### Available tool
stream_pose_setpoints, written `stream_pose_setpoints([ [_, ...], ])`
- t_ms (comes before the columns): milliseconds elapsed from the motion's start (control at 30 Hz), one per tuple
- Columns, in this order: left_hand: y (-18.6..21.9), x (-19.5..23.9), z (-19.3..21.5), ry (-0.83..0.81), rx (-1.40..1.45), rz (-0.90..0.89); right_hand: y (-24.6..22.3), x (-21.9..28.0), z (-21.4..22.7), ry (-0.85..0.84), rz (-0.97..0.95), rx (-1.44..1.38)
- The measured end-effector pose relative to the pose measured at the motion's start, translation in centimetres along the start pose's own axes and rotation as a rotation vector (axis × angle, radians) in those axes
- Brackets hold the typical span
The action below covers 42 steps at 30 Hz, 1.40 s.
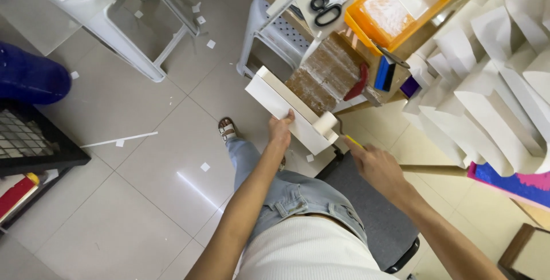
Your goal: Smoothing the edges or surfaces of white cardboard strips using a handheld plastic scraper tool.
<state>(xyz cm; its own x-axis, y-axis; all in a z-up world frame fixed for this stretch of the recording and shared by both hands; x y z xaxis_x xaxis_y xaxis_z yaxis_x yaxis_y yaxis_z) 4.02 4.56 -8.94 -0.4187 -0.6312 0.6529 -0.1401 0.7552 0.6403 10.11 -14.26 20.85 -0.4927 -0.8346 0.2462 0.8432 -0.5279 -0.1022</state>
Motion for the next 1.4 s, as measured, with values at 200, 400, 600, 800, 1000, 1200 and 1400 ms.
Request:
stream_pose_setpoints([
  [200,-1.0,-0.2,-0.3,-0.013,-0.035,0.041,-6.9,-12.4,2.4,-0.004,0.077,-0.074],
  [400,1.0,1.5,-0.8,0.021,-0.01,0.049,-9.9,-21.3,1.9,0.043,0.122,-0.067],
  [600,-0.1,0.4,0.0,-0.009,-0.088,0.044,-10.2,-15.6,4.6,-0.013,0.19,-0.056],
  [800,1.2,1.3,-0.8,-0.013,-0.027,0.016,-3.1,-3.0,4.0,-0.189,0.006,0.06],
  [1000,2.3,2.0,-0.5,0.032,0.148,0.052,4.6,3.6,3.6,-0.481,-0.431,-0.213],
  [1200,11.3,10.7,0.4,-0.125,-0.242,-0.183,6.0,-3.7,4.0,0.057,-0.46,-1.374],
  [1400,11.7,16.6,-0.6,-0.649,-0.586,-0.531,-6.0,-18.5,3.2,-0.37,-0.38,-2.078],
])
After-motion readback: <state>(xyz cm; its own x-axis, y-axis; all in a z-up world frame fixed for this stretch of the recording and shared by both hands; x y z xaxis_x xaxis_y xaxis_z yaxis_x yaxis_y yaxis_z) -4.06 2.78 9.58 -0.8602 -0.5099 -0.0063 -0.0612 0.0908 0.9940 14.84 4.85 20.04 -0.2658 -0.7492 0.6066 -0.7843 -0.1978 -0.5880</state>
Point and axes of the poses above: each hand's wrist, its own x-axis away from the middle knuckle, its own z-axis out of the back of the hand, y = z × x, the point moved 8 cm from there along -x, towards the middle knuckle, and after that the axes turned 1 degree about y, right-handed, at the moved point
